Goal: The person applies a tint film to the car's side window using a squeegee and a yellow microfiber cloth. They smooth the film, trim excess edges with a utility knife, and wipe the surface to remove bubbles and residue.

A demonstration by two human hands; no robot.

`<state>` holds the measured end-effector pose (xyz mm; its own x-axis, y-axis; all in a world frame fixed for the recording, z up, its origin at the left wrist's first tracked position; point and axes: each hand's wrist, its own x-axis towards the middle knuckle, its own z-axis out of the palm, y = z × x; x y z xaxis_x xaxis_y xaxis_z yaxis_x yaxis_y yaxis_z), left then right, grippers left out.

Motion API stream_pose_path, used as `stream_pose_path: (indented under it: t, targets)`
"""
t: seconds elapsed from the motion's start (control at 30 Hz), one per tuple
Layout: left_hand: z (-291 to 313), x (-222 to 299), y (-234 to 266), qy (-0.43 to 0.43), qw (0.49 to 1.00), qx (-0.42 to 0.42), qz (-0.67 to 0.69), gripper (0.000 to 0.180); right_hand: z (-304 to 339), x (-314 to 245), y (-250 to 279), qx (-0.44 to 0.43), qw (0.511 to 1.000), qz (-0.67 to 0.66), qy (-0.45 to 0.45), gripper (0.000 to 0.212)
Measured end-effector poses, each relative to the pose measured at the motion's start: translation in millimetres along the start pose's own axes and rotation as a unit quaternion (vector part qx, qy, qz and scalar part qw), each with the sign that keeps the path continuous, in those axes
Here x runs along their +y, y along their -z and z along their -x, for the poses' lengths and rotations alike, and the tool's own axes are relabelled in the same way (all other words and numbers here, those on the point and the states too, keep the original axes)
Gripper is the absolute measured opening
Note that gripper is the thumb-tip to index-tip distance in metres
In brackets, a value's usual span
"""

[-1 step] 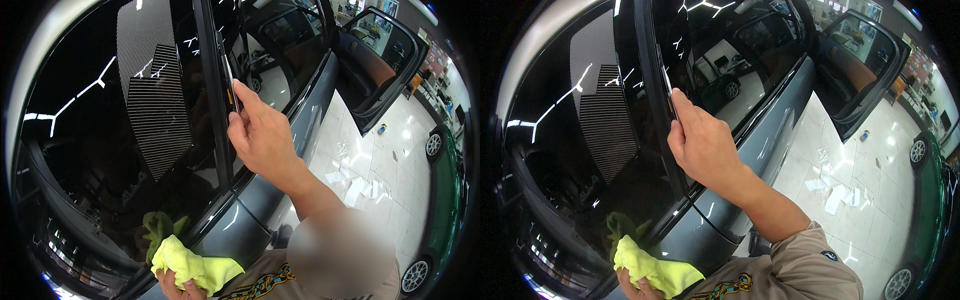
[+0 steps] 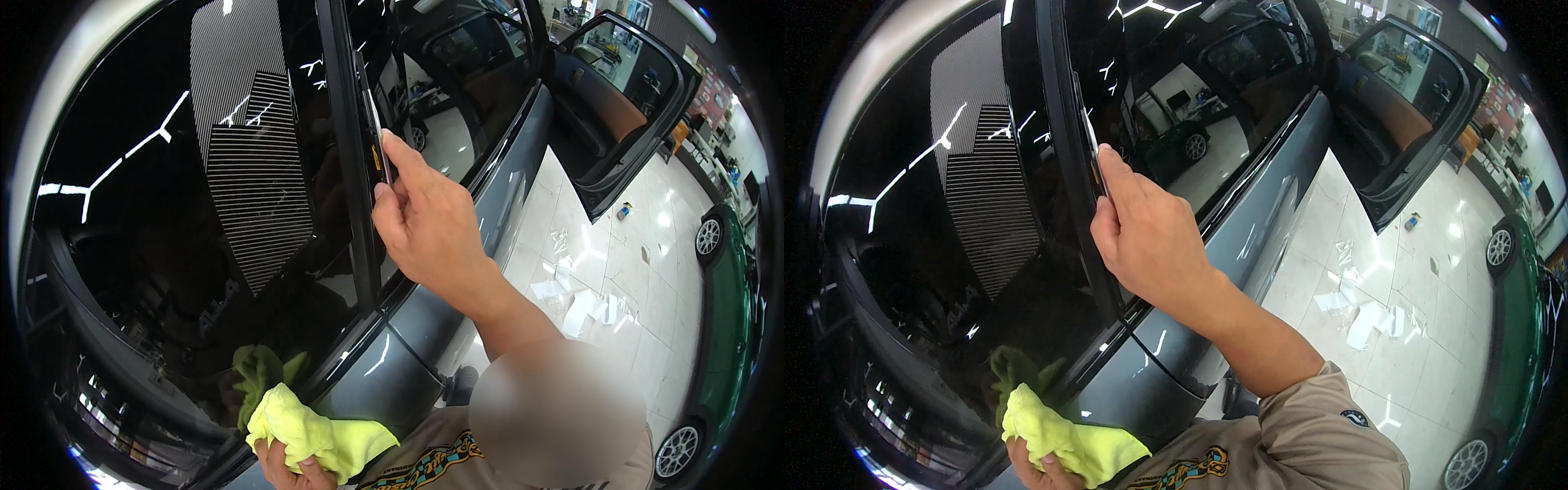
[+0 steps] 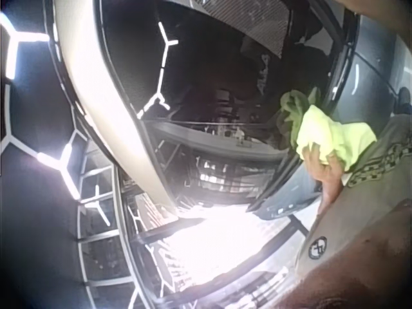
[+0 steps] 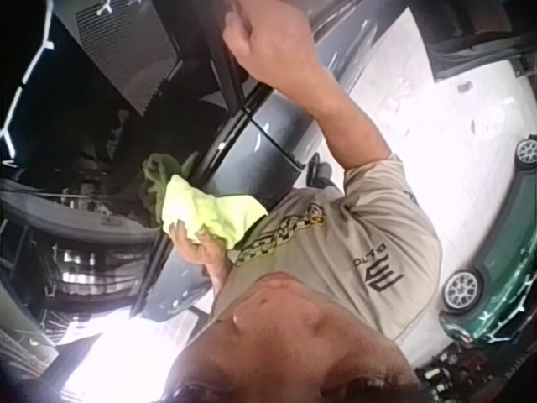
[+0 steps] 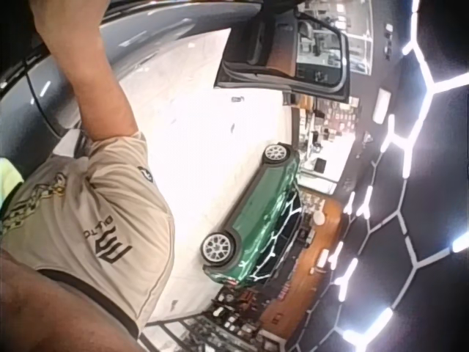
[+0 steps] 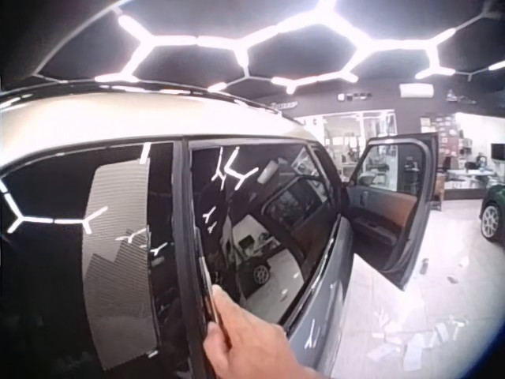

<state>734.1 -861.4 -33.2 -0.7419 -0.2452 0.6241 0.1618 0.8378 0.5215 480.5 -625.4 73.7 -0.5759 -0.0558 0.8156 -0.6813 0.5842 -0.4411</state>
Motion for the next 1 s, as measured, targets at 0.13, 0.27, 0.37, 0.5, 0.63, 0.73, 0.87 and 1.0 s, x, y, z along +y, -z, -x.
stream_pose_path:
  t: [0.13, 0.27, 0.37, 0.5, 0.63, 0.73, 0.87, 1.0]
  targets:
    - [2.0, 0.4, 0.8, -0.003, 1.000, -0.002, -0.026, 0.047, 6.8, 2.8, -3.2, 0.008, 1.000, -0.003, 0.002, 0.048]
    - [1.3, 0.5, 2.0, 0.000, 1.000, -0.005, -0.015, 0.047, 13.3, 1.7, -4.0, -0.005, 1.000, -0.018, -0.013, 0.049]
    - [0.7, 1.1, 0.9, 0.002, 1.000, -0.002, -0.004, 0.048, 18.4, 2.2, -4.8, -0.016, 0.999, -0.028, -0.025, 0.049]
    - [0.9, -0.7, 0.7, 0.004, 1.000, 0.000, -0.013, 0.048, 24.3, 0.6, -6.6, -0.017, 0.999, -0.020, -0.027, 0.049]
    - [1.8, 0.0, 0.5, 0.002, 1.000, 0.005, -0.023, 0.047, 29.9, 0.3, -5.9, -0.023, 0.999, -0.024, -0.031, 0.050]
    - [1.0, 0.7, 0.1, 0.001, 1.000, 0.006, -0.028, 0.047, 34.8, -0.4, -6.3, -0.029, 0.998, -0.033, -0.038, 0.051]
    - [-2.5, 3.0, 0.0, -0.002, 1.000, 0.007, -0.018, 0.048, 39.8, -1.8, -6.4, -0.035, 0.997, -0.039, -0.049, 0.051]
    - [-3.4, 2.7, -1.5, -0.018, 0.999, 0.016, -0.033, 0.048, 46.3, -1.9, -6.0, -0.041, 0.997, -0.032, -0.057, 0.051]
